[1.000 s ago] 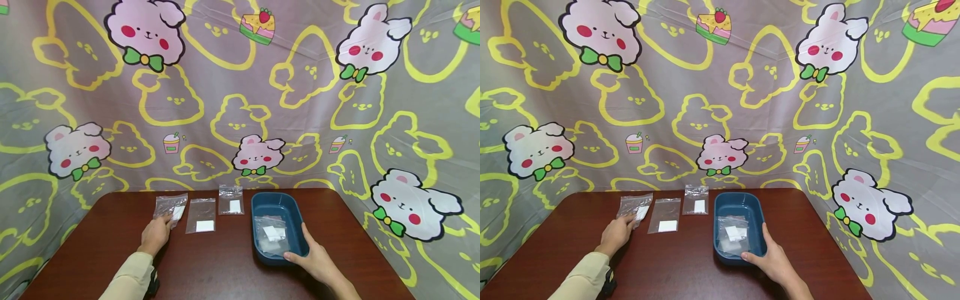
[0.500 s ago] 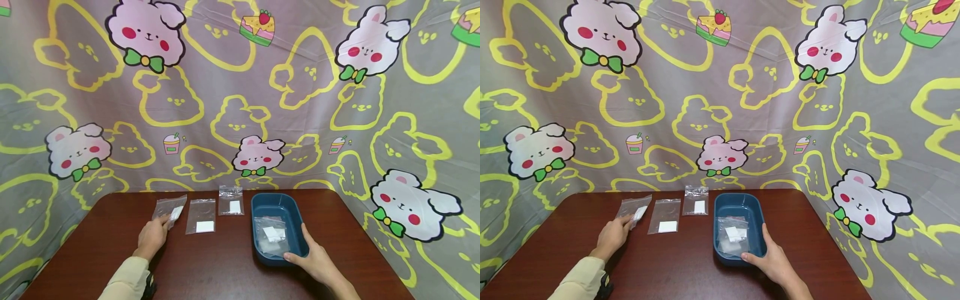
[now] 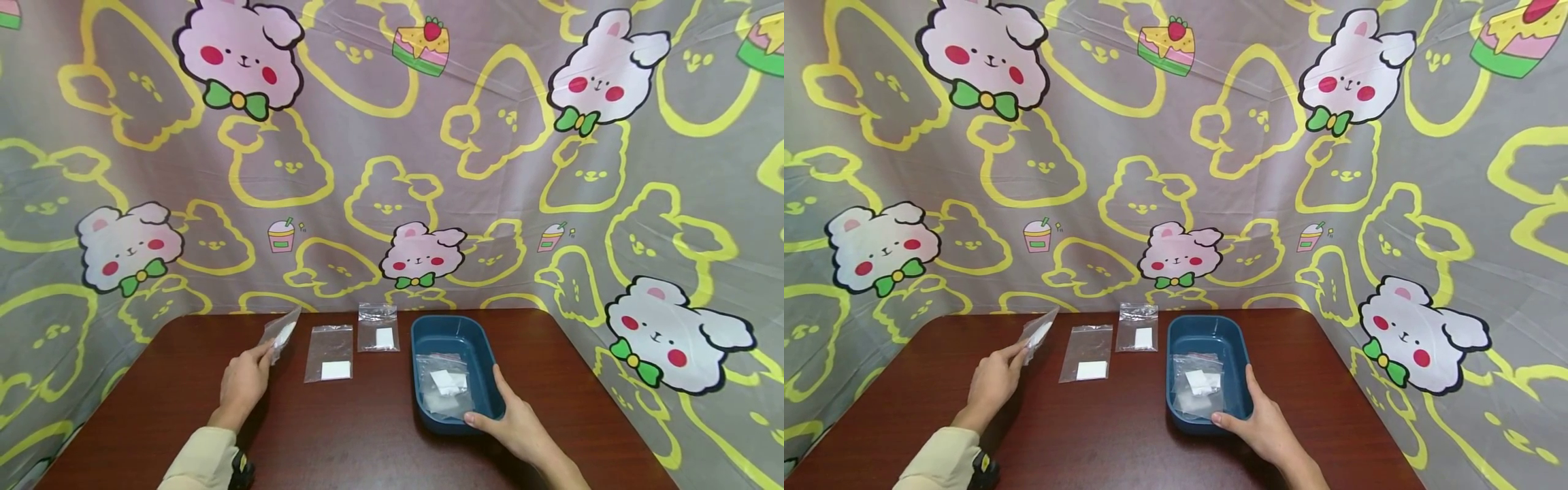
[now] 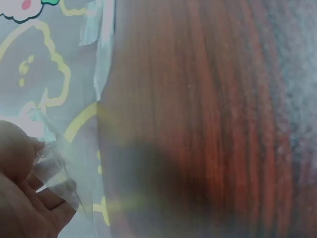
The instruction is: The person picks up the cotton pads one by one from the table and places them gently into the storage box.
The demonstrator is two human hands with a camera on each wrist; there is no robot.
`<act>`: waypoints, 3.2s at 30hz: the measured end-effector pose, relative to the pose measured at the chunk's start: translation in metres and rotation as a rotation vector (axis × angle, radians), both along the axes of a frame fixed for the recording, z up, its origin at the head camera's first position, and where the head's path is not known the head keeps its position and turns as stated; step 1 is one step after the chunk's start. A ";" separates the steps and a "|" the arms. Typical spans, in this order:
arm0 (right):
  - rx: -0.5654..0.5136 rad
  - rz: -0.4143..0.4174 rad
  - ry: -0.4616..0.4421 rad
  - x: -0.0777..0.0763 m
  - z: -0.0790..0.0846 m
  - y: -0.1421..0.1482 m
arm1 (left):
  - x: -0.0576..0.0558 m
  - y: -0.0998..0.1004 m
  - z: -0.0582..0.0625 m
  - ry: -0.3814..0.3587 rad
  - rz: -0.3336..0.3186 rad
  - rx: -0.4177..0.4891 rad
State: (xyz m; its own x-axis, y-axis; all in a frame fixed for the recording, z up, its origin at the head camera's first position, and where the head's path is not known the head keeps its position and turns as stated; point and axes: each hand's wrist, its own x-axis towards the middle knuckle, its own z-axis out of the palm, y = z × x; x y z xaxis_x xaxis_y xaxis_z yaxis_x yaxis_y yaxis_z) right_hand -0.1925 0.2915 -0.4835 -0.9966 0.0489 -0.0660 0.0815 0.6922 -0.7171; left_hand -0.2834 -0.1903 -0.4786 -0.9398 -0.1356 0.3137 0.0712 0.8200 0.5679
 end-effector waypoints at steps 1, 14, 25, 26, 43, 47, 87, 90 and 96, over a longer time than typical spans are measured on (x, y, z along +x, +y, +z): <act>-0.001 0.000 -0.001 0.000 0.000 0.000 | 0.001 0.000 0.002 0.009 0.003 0.011; -0.019 -0.003 -0.010 0.002 0.000 0.001 | 0.018 -0.002 0.015 0.202 0.055 0.103; -0.012 0.002 0.016 0.001 -0.001 0.002 | 0.037 -0.008 0.023 0.269 0.082 0.154; -0.011 0.001 0.016 0.001 -0.001 0.002 | 0.038 -0.008 0.023 0.268 0.082 0.159; -0.011 -0.002 0.006 0.001 -0.001 0.001 | 0.053 0.007 0.019 0.314 0.053 0.177; -0.006 -0.002 0.009 0.001 -0.001 0.001 | 0.053 0.014 0.018 0.331 0.039 0.179; 0.022 0.022 0.027 0.002 0.002 0.000 | 0.044 0.137 0.010 0.358 -0.248 0.174; 0.022 0.027 0.042 0.003 0.001 0.002 | 0.045 0.150 0.011 0.374 -0.277 0.170; 0.031 0.027 0.050 0.004 0.000 0.002 | 0.048 0.178 0.014 0.355 -0.350 0.154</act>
